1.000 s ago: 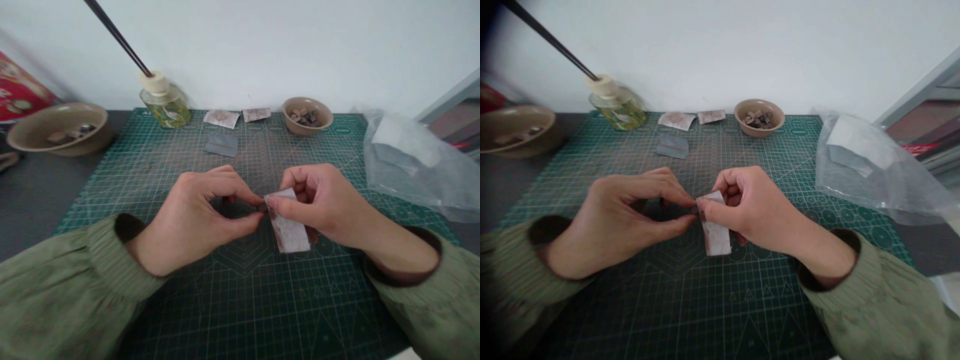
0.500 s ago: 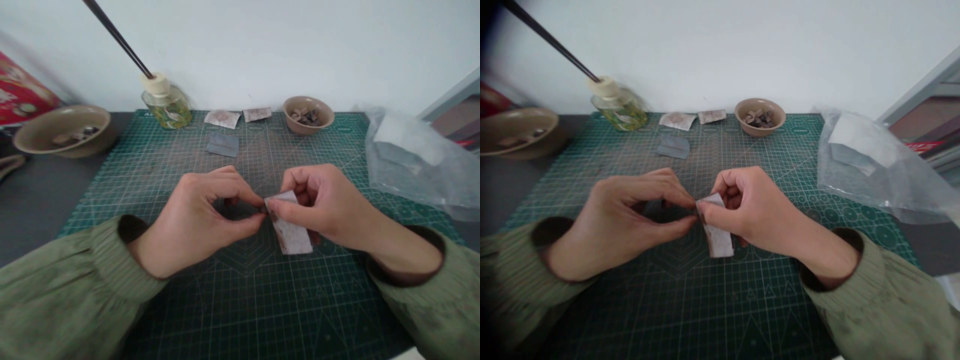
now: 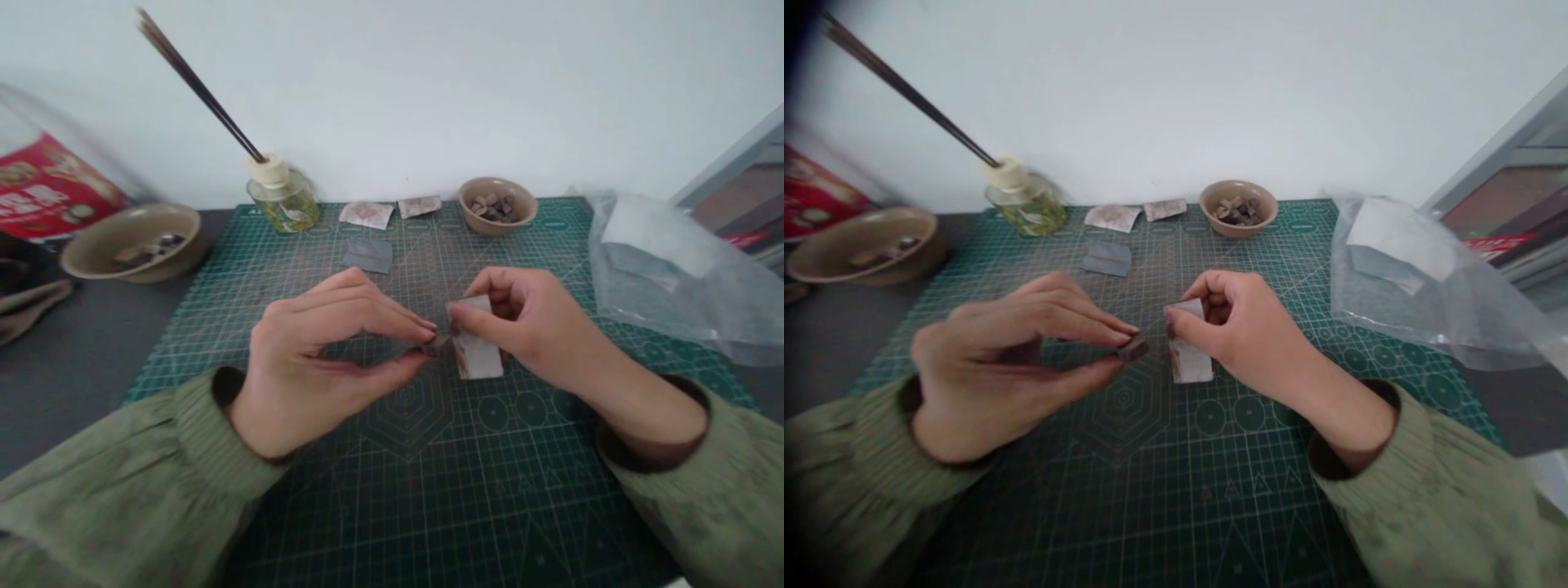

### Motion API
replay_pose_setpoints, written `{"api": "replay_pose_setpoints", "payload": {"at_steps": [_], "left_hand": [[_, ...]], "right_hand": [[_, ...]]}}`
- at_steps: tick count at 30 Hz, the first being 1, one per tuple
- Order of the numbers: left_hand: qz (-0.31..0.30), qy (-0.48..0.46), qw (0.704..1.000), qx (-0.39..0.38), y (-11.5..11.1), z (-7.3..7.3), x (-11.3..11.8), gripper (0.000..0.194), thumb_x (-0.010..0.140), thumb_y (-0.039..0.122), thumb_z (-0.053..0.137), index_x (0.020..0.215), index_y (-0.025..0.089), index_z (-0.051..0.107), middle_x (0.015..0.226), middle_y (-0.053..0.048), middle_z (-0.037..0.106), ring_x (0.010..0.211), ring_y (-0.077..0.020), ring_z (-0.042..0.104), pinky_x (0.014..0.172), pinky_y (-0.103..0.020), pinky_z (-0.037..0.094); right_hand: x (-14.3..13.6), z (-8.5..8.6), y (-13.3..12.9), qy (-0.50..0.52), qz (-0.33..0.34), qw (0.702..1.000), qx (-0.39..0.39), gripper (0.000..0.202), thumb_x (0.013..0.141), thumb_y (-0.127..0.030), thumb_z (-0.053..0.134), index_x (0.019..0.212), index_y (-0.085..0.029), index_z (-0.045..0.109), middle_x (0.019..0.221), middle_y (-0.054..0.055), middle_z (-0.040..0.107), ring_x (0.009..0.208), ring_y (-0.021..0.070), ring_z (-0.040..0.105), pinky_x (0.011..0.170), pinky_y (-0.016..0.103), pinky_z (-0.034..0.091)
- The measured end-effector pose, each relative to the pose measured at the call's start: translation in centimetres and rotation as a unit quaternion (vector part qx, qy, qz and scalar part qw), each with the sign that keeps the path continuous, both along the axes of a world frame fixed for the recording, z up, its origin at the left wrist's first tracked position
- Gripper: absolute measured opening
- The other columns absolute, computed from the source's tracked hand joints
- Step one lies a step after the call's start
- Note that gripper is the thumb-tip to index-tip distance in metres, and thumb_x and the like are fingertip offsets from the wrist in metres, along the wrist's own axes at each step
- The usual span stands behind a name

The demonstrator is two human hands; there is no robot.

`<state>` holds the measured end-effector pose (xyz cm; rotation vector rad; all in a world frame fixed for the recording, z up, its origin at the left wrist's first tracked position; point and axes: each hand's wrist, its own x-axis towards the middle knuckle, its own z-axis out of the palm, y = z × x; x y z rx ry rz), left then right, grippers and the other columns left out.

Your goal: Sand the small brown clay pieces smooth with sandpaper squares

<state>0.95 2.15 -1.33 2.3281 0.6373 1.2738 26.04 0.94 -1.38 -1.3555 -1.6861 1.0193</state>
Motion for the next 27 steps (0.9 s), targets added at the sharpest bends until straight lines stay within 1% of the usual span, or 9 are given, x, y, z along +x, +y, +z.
{"api": "replay_pose_setpoints", "payload": {"at_steps": [2,3,5,7,10,12,15,22,27], "left_hand": [[0.025,0.002,1.000,0.012,0.0,0.0,-0.1,0.022,0.089,0.016,0.092,0.103,0.032,0.083,0.098,0.001,0.088,0.088,-0.0223,0.080,0.082,-0.044,0.064],[0.035,0.003,0.999,0.014,0.1,-0.1,-0.2,0.021,0.090,0.017,0.092,0.102,0.031,0.083,0.099,0.001,0.088,0.089,-0.0223,0.080,0.082,-0.044,0.064],[0.049,0.006,0.999,0.016,0.1,-0.2,-0.3,0.021,0.090,0.016,0.091,0.101,0.031,0.082,0.100,0.000,0.087,0.090,-0.0223,0.079,0.083,-0.044,0.064],[0.054,0.007,0.998,0.020,0.1,-0.2,-0.3,0.021,0.090,0.015,0.091,0.102,0.030,0.082,0.101,0.000,0.087,0.090,-0.0225,0.079,0.083,-0.043,0.063],[0.055,0.010,0.998,0.028,0.0,-0.1,-0.2,0.022,0.090,0.014,0.091,0.103,0.030,0.082,0.100,0.000,0.087,0.090,-0.0221,0.079,0.082,-0.043,0.062],[0.048,0.010,0.998,0.033,-0.2,-0.1,-0.1,0.023,0.090,0.013,0.091,0.103,0.029,0.082,0.100,0.000,0.086,0.090,-0.0216,0.079,0.083,-0.042,0.062],[0.041,0.002,0.999,0.035,-0.4,-0.1,-0.1,0.025,0.090,0.011,0.090,0.106,0.029,0.081,0.102,-0.001,0.086,0.092,-0.0217,0.079,0.083,-0.042,0.062],[0.063,-0.023,0.997,-0.030,-0.4,-0.6,-0.3,0.032,0.087,0.018,0.096,0.115,0.026,0.083,0.100,-0.003,0.084,0.086,-0.0189,0.076,0.071,-0.035,0.057],[0.036,-0.064,0.997,-0.023,-0.4,-0.6,-0.2,0.032,0.085,0.015,0.097,0.112,0.027,0.085,0.100,-0.004,0.085,0.092,-0.0210,0.078,0.079,-0.037,0.062]], "right_hand": [[0.0,-0.3,0.1,-0.058,-0.017,0.993,0.106,0.022,0.098,-0.035,0.082,0.113,-0.019,0.078,0.103,0.008,0.083,0.086,0.0218,0.076,0.070,0.032,0.058],[0.1,-0.4,0.0,-0.065,-0.022,0.986,0.152,0.024,0.101,-0.034,0.079,0.120,-0.020,0.078,0.115,0.009,0.083,0.099,0.0235,0.076,0.082,0.035,0.059],[0.1,-0.3,-0.1,-0.034,-0.006,0.978,0.208,0.023,0.105,-0.034,0.075,0.125,-0.021,0.076,0.123,0.009,0.081,0.110,0.0242,0.075,0.097,0.038,0.058],[0.0,-0.1,-0.4,0.004,0.047,0.975,0.219,0.021,0.104,-0.034,0.079,0.122,-0.022,0.077,0.116,0.006,0.082,0.107,0.0229,0.075,0.097,0.037,0.059],[-0.2,0.2,-0.9,0.028,0.101,0.971,0.216,0.033,0.090,-0.033,0.095,0.116,-0.023,0.078,0.105,0.003,0.082,0.097,0.0220,0.077,0.090,0.035,0.061],[-0.5,0.3,-1.0,0.020,0.105,0.969,0.224,0.033,0.087,-0.032,0.098,0.111,-0.023,0.078,0.100,0.003,0.083,0.092,0.0217,0.078,0.086,0.034,0.062],[-0.7,0.3,-1.1,0.007,0.098,0.965,0.242,0.024,0.090,-0.027,0.095,0.107,-0.023,0.078,0.100,0.003,0.083,0.090,0.0211,0.078,0.084,0.034,0.062],[-0.6,0.1,-1.2,0.054,0.109,0.951,0.285,0.027,0.093,-0.018,0.089,0.117,-0.025,0.078,0.112,0.006,0.084,0.104,0.0230,0.079,0.093,0.038,0.063],[-0.6,0.1,-1.4,0.054,0.115,0.944,0.305,0.031,0.092,-0.016,0.089,0.119,-0.026,0.078,0.114,0.007,0.086,0.105,0.0241,0.081,0.092,0.038,0.065]]}}
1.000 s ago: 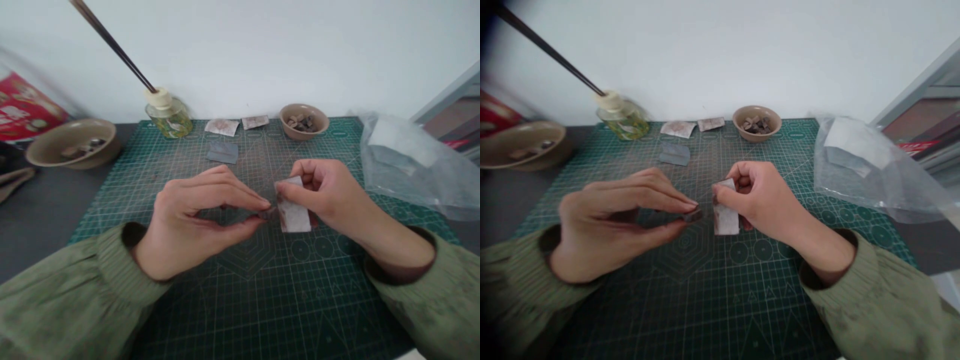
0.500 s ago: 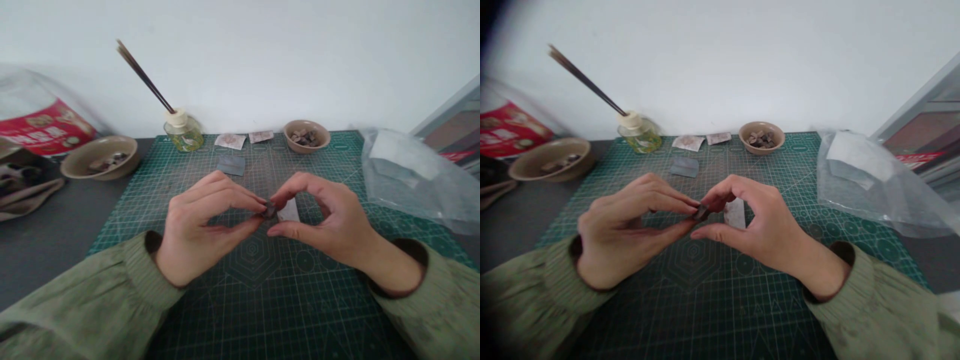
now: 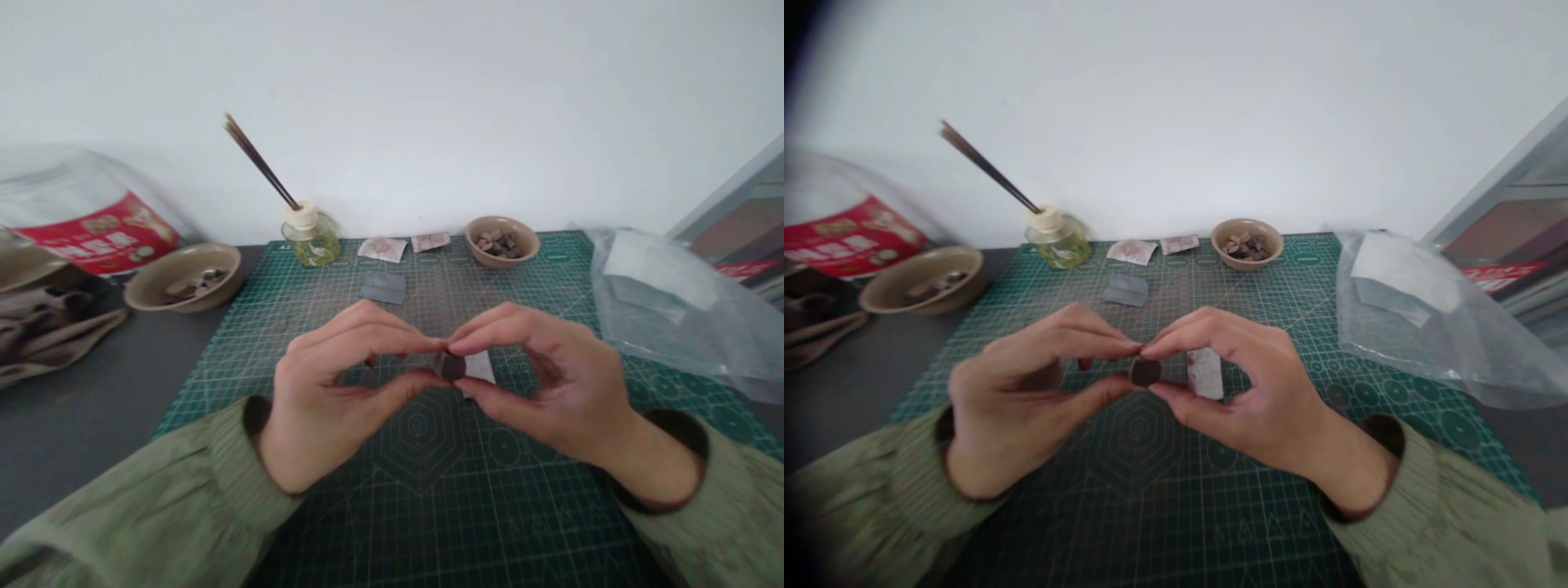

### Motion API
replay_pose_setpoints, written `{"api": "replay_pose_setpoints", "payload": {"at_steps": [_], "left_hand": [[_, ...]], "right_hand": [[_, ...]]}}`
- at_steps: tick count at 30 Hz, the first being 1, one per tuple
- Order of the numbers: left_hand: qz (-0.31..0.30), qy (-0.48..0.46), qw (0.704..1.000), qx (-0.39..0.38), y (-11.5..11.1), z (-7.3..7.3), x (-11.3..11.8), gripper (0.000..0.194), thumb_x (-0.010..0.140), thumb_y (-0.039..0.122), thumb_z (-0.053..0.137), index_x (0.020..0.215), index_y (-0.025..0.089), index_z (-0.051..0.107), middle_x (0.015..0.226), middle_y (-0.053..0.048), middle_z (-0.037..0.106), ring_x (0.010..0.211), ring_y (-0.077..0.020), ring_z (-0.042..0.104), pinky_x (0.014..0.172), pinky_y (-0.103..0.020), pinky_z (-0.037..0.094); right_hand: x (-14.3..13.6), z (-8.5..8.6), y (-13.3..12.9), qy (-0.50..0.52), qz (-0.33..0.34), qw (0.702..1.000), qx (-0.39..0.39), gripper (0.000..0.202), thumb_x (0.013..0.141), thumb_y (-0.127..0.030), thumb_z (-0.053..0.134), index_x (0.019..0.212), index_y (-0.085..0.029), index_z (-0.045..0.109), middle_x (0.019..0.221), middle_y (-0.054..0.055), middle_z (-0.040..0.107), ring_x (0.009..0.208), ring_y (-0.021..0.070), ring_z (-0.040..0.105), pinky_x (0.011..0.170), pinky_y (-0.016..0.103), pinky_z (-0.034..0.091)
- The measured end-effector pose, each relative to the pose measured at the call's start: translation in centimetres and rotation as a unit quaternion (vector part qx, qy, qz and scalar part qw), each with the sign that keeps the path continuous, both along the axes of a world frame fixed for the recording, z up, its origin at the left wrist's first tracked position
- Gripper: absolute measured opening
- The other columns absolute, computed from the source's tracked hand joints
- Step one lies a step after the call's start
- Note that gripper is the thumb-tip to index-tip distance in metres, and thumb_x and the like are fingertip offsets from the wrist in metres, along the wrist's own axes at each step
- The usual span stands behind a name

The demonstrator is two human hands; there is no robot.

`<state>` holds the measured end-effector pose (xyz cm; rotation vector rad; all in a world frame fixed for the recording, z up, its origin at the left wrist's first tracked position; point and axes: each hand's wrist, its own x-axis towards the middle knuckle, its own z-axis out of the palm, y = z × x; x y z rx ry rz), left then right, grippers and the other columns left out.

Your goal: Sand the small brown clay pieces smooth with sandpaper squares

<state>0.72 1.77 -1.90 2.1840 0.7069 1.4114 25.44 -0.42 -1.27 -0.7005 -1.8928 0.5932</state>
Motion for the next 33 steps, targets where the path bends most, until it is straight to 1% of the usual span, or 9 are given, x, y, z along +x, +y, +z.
{"api": "replay_pose_setpoints", "payload": {"at_steps": [2,7,17,20,24,28,33], "left_hand": [[-0.007,-0.009,1.000,0.005,-0.05,0.07,0.04,0.035,0.084,0.012,0.097,0.113,0.027,0.085,0.101,-0.004,0.084,0.093,-0.0206,0.078,0.082,-0.037,0.063],[-0.013,-0.011,1.000,0.004,-0.20,0.16,0.04,0.037,0.082,0.009,0.097,0.113,0.026,0.085,0.103,-0.004,0.084,0.093,-0.0202,0.078,0.081,-0.037,0.063],[-0.016,-0.008,1.000,0.001,-0.17,0.07,0.15,0.035,0.083,0.011,0.097,0.112,0.027,0.083,0.102,-0.003,0.084,0.092,-0.0200,0.078,0.075,-0.037,0.062],[-0.016,-0.009,1.000,0.000,-0.19,0.05,0.12,0.035,0.083,0.011,0.097,0.111,0.026,0.083,0.102,-0.003,0.084,0.092,-0.0197,0.078,0.077,-0.037,0.062],[-0.013,-0.009,1.000,-0.001,-0.21,0.16,0.14,0.033,0.084,0.013,0.097,0.111,0.027,0.083,0.100,-0.003,0.084,0.089,-0.0197,0.078,0.075,-0.037,0.062],[-0.011,-0.012,1.000,-0.002,-0.26,0.20,0.16,0.031,0.085,0.016,0.097,0.110,0.027,0.084,0.100,-0.003,0.084,0.088,-0.0204,0.078,0.073,-0.037,0.063],[-0.014,-0.012,1.000,-0.003,-0.28,0.03,0.11,0.030,0.086,0.014,0.096,0.111,0.027,0.083,0.100,-0.003,0.084,0.088,-0.0198,0.077,0.076,-0.038,0.062]], "right_hand": [[0.01,0.02,-0.03,0.004,0.002,1.000,0.004,0.033,0.091,-0.014,0.089,0.120,-0.026,0.078,0.115,0.007,0.086,0.106,0.0244,0.081,0.092,0.038,0.066],[0.04,0.09,-0.09,0.008,0.003,1.000,0.012,0.035,0.090,-0.012,0.089,0.120,-0.025,0.079,0.115,0.007,0.085,0.105,0.0233,0.081,0.092,0.037,0.066],[0.06,-0.09,-0.28,0.028,0.008,1.000,-0.005,0.041,0.088,-0.013,0.091,0.124,-0.028,0.079,0.117,0.008,0.086,0.109,0.0277,0.082,0.093,0.042,0.068],[0.00,-0.02,-0.33,0.031,0.009,0.999,-0.003,0.040,0.088,-0.013,0.091,0.124,-0.029,0.080,0.117,0.007,0.086,0.108,0.0276,0.082,0.092,0.042,0.068],[0.00,0.01,-0.31,0.035,0.016,0.999,-0.004,0.044,0.087,-0.009,0.091,0.125,-0.028,0.080,0.118,0.007,0.086,0.109,0.0269,0.082,0.093,0.041,0.068],[0.14,-0.06,-0.31,0.037,0.015,0.999,-0.009,0.042,0.088,-0.013,0.092,0.125,-0.029,0.080,0.119,0.007,0.085,0.110,0.0280,0.081,0.094,0.043,0.067],[0.22,0.00,-0.34,0.021,0.006,1.000,-0.010,0.042,0.089,-0.013,0.092,0.126,-0.027,0.079,0.118,0.007,0.085,0.110,0.0260,0.080,0.095,0.040,0.065]]}}
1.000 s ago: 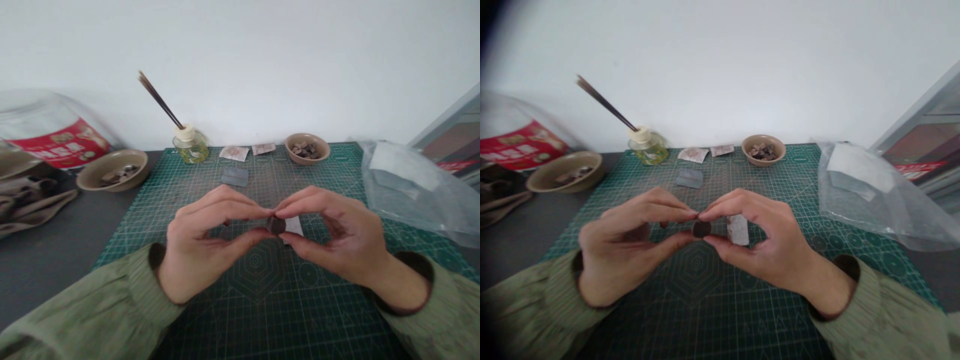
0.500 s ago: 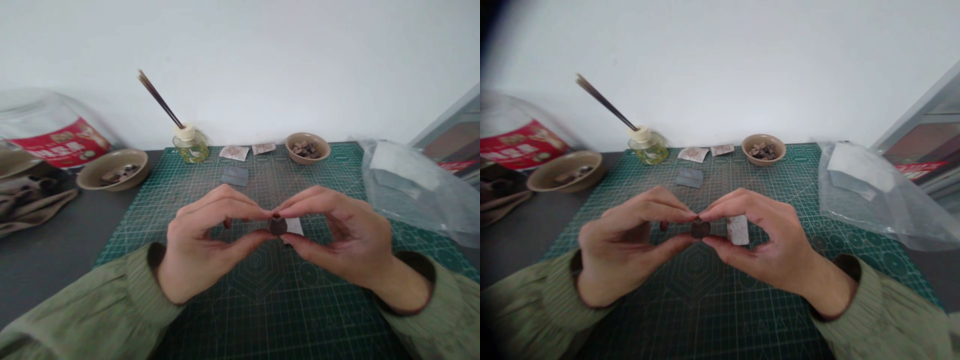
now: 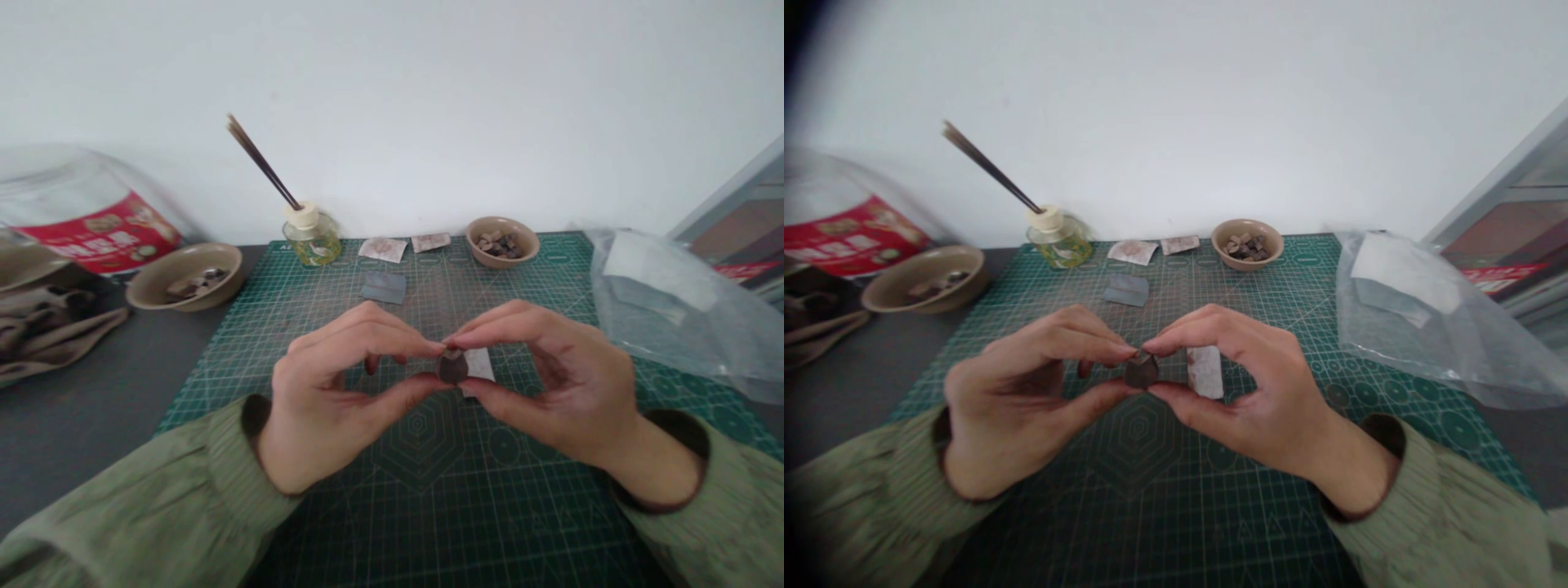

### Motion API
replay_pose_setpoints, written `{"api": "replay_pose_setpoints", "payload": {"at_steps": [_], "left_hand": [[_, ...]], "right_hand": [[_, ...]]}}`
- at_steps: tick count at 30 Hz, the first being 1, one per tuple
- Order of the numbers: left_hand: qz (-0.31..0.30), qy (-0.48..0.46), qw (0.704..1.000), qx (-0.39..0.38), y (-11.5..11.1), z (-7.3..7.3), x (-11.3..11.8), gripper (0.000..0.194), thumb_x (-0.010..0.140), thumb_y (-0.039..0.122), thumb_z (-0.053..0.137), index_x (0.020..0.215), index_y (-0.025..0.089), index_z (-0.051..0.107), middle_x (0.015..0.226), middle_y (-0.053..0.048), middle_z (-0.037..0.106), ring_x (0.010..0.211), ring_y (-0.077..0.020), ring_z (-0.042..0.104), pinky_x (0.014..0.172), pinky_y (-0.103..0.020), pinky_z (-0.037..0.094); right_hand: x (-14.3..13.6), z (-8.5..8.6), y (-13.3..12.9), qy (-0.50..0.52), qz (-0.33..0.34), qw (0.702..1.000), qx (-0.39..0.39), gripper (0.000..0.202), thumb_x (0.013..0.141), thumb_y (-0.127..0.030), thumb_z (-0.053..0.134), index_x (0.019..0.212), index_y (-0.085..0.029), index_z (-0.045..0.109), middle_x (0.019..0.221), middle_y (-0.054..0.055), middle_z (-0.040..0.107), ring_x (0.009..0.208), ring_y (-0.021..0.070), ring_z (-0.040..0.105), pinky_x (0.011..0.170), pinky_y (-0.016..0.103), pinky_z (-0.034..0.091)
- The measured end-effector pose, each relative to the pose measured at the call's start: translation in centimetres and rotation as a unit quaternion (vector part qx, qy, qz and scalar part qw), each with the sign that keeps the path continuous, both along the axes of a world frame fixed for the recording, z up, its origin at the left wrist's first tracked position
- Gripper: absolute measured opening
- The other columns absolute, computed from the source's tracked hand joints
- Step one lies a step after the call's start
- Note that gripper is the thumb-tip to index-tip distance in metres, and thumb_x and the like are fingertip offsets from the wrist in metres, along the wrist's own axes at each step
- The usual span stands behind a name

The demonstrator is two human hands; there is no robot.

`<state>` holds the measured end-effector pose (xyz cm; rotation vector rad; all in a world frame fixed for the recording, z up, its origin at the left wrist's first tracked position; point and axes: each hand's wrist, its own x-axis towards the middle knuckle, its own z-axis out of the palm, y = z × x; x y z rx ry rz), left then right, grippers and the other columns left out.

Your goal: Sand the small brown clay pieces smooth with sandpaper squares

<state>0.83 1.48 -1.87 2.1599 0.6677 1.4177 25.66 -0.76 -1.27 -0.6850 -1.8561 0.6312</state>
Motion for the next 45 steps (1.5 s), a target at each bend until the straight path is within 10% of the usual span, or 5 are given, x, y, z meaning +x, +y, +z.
{"api": "replay_pose_setpoints", "payload": {"at_steps": [19,33,37,45], "left_hand": [[-0.005,0.003,1.000,-0.003,0.0,-0.1,-0.1,0.036,0.086,0.008,0.095,0.114,0.025,0.082,0.100,0.000,0.083,0.087,-0.0155,0.074,0.069,-0.034,0.056],[0.043,0.067,0.996,-0.031,0.7,-0.7,0.0,0.031,0.093,0.022,0.091,0.121,0.028,0.079,0.108,-0.001,0.081,0.088,-0.0156,0.072,0.069,-0.032,0.053],[0.043,0.157,0.986,-0.042,1.1,-1.0,0.5,0.061,0.089,0.035,0.095,0.141,0.020,0.069,0.127,-0.009,0.079,0.109,-0.0245,0.075,0.088,-0.039,0.060],[-0.092,0.327,0.939,0.046,1.8,-0.8,2.3,0.053,0.101,0.039,0.080,0.149,0.019,0.065,0.150,-0.016,0.071,0.144,-0.0342,0.062,0.127,-0.055,0.048]], "right_hand": [[-0.2,0.0,0.2,-0.007,-0.011,0.999,0.040,0.031,0.092,-0.013,0.090,0.120,-0.020,0.080,0.112,0.005,0.085,0.103,0.0190,0.080,0.090,0.031,0.063],[0.1,-0.5,1.2,0.019,-0.008,0.991,-0.135,0.022,0.095,-0.028,0.090,0.115,-0.022,0.081,0.109,0.005,0.084,0.099,0.0203,0.079,0.091,0.034,0.065],[1.2,-0.1,2.2,-0.012,-0.002,0.988,-0.155,0.026,0.097,-0.024,0.086,0.121,-0.018,0.078,0.109,0.006,0.083,0.093,0.0197,0.080,0.086,0.034,0.066],[4.1,3.6,2.9,-0.234,-0.046,0.970,-0.036,0.022,0.094,-0.015,0.076,0.114,-0.018,0.084,0.101,0.004,0.077,0.073,0.0150,0.071,0.066,0.032,0.057]]}}
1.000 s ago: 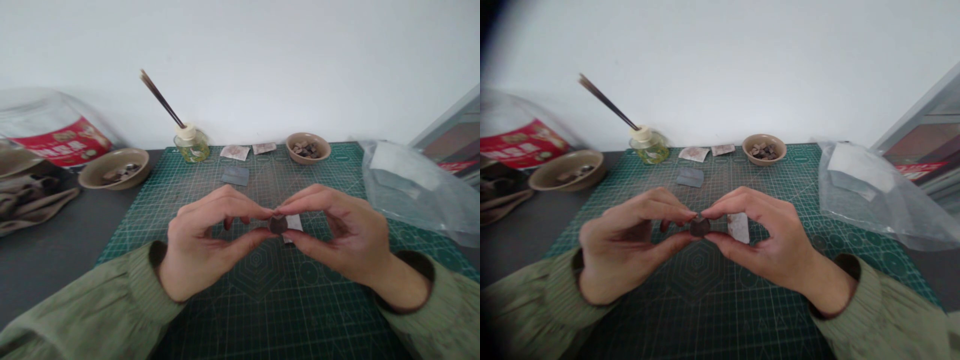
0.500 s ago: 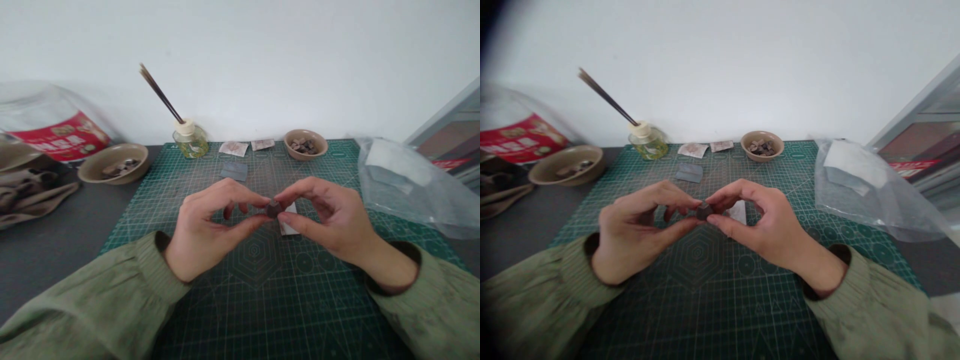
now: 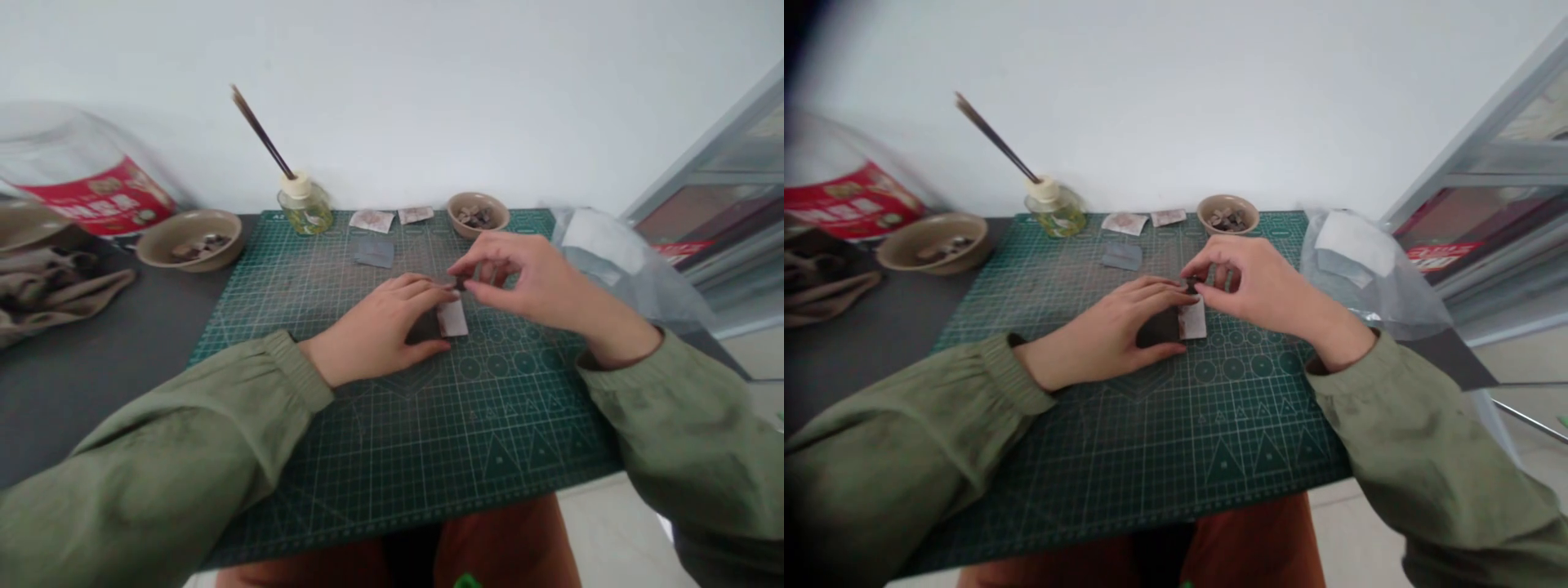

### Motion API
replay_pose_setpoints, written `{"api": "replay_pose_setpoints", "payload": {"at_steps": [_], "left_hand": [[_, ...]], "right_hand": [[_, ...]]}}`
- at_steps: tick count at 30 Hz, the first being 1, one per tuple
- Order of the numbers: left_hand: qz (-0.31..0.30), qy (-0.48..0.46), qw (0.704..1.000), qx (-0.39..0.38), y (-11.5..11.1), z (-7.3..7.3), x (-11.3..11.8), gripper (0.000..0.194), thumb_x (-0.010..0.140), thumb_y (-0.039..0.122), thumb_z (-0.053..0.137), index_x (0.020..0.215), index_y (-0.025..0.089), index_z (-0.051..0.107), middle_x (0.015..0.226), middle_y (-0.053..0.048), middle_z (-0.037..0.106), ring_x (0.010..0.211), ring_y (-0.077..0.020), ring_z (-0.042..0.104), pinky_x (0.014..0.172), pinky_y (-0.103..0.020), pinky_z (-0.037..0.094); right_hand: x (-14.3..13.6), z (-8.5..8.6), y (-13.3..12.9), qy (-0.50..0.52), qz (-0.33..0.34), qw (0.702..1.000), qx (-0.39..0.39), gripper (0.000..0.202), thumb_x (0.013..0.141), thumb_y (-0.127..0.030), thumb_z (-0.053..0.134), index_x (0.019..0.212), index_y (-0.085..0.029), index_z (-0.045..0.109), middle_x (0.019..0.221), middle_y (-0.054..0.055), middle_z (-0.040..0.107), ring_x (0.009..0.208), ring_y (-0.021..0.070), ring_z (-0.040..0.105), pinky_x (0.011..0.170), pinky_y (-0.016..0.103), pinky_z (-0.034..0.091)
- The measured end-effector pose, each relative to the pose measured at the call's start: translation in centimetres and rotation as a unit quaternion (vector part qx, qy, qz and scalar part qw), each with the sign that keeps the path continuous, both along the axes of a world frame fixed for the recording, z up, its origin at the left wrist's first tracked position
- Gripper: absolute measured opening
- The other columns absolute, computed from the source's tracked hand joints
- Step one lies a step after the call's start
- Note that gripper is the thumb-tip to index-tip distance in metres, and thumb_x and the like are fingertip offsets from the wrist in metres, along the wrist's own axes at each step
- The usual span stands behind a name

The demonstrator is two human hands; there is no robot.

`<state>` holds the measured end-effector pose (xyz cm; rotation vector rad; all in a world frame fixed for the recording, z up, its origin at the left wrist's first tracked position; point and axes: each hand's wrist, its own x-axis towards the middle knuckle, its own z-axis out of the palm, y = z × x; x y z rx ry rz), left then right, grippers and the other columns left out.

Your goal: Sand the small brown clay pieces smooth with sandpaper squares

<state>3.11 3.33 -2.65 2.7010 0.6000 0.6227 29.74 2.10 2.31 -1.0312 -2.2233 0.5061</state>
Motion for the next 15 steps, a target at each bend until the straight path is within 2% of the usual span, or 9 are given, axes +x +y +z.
{"api": "replay_pose_setpoints", "payload": {"at_steps": [2,5,10,15], "left_hand": [[0.009,0.021,1.000,0.021,0.1,-0.1,0.3,0.049,0.103,0.040,0.077,0.146,0.019,0.068,0.145,-0.016,0.072,0.140,-0.0350,0.063,0.123,-0.055,0.050],[0.028,0.036,0.998,0.041,0.0,-0.1,0.5,0.046,0.104,0.042,0.075,0.144,0.019,0.070,0.139,-0.016,0.071,0.133,-0.0350,0.065,0.118,-0.055,0.052],[0.038,0.020,0.999,0.025,-0.1,0.1,0.4,0.067,0.099,0.057,0.079,0.150,0.017,0.064,0.144,-0.018,0.068,0.134,-0.0368,0.063,0.119,-0.056,0.050],[0.048,-0.008,0.999,-0.011,0.0,-0.4,0.7,0.057,0.095,0.049,0.085,0.138,0.017,0.065,0.133,-0.017,0.072,0.128,-0.0367,0.064,0.115,-0.057,0.052]], "right_hand": [[0.3,0.4,0.2,-0.031,0.012,0.999,-0.002,0.021,0.094,-0.018,0.077,0.114,-0.018,0.085,0.100,0.004,0.077,0.072,0.0150,0.070,0.065,0.032,0.055],[0.5,0.0,0.8,-0.022,0.013,1.000,-0.016,0.021,0.095,-0.021,0.078,0.115,-0.019,0.085,0.104,0.005,0.079,0.073,0.0147,0.069,0.064,0.031,0.054],[0.4,-2.1,1.5,0.088,0.013,0.992,-0.093,0.027,0.098,-0.036,0.082,0.119,-0.019,0.084,0.087,0.003,0.078,0.066,0.0152,0.067,0.056,0.029,0.049],[0.4,-3.0,1.5,0.162,0.038,0.971,-0.174,0.034,0.098,-0.043,0.085,0.121,-0.019,0.083,0.083,0.002,0.078,0.061,0.0142,0.067,0.054,0.026,0.050]]}}
